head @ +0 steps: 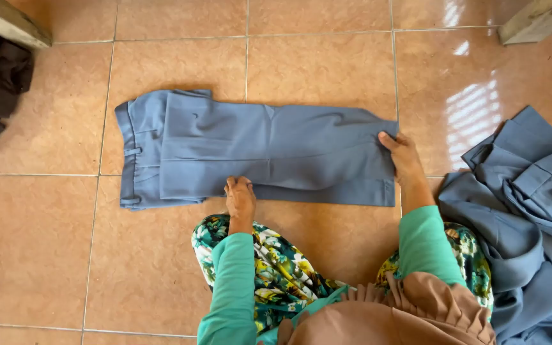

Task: Folding multiple pairs of grey trousers on the floor.

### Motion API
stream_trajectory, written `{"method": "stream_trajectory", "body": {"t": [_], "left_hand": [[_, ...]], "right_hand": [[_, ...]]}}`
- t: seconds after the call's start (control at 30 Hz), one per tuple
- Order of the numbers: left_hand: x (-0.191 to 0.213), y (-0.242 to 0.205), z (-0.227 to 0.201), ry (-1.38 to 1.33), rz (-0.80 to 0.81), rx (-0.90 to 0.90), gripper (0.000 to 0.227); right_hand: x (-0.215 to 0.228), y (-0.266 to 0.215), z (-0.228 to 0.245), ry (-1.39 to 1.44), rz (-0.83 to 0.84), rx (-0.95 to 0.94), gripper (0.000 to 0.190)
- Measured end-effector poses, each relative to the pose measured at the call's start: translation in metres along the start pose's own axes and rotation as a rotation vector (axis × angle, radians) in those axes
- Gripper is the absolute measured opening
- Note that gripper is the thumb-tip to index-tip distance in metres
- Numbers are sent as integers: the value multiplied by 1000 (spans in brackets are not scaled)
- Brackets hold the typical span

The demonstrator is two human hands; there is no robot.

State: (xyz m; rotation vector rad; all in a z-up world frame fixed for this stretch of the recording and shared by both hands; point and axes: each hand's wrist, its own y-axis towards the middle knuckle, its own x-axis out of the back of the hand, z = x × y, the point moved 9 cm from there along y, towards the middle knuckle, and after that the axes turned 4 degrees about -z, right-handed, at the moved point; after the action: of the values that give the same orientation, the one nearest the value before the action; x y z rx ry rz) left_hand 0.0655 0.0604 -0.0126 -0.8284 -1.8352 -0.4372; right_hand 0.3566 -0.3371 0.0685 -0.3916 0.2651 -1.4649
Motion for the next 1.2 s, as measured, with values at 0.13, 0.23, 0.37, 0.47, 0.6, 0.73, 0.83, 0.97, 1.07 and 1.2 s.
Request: {"method": "stream_trajectory", "body": {"t": [0.13, 0.23, 0.37, 0.47, 0.6, 0.73, 0.83, 0.97, 1.07, 1.2], "left_hand": [[52, -13, -21, -154, -194, -9, 10], [53, -27, -23, -209, -176, -72, 15], [-7, -21, -6, 4, -1, -112, 10], [-17, -20, -8, 143, 41, -109, 7], [-10, -16, -19, 202, 92, -61, 17], [-33, -14, -20, 280, 173, -63, 47], [-44, -13, -21, 375, 74, -98, 64], [-47, -11, -20, 322, 108, -78, 79], [-31, -10, -25, 232, 148, -21, 85], [-42, 2, -18, 175, -6, 21, 59]], "right_hand": [[6, -12, 38, 64, 40, 42, 20], [47, 9, -26, -203, -35, 28, 32], [70, 1, -85, -882, -277, 1, 50], [51, -31, -63, -943, -379, -16, 73], [67, 3, -97, -1023, -353, -166, 77], [54, 22, -108, -1056, -265, -47, 77], [14, 13, -80, -892, -185, 105, 56], [-39, -83, 69, 48, 49, 30, 64], [-34, -84, 98, 263, 124, -4, 49], [49, 2, -33, -49, -256, -275, 38]]}}
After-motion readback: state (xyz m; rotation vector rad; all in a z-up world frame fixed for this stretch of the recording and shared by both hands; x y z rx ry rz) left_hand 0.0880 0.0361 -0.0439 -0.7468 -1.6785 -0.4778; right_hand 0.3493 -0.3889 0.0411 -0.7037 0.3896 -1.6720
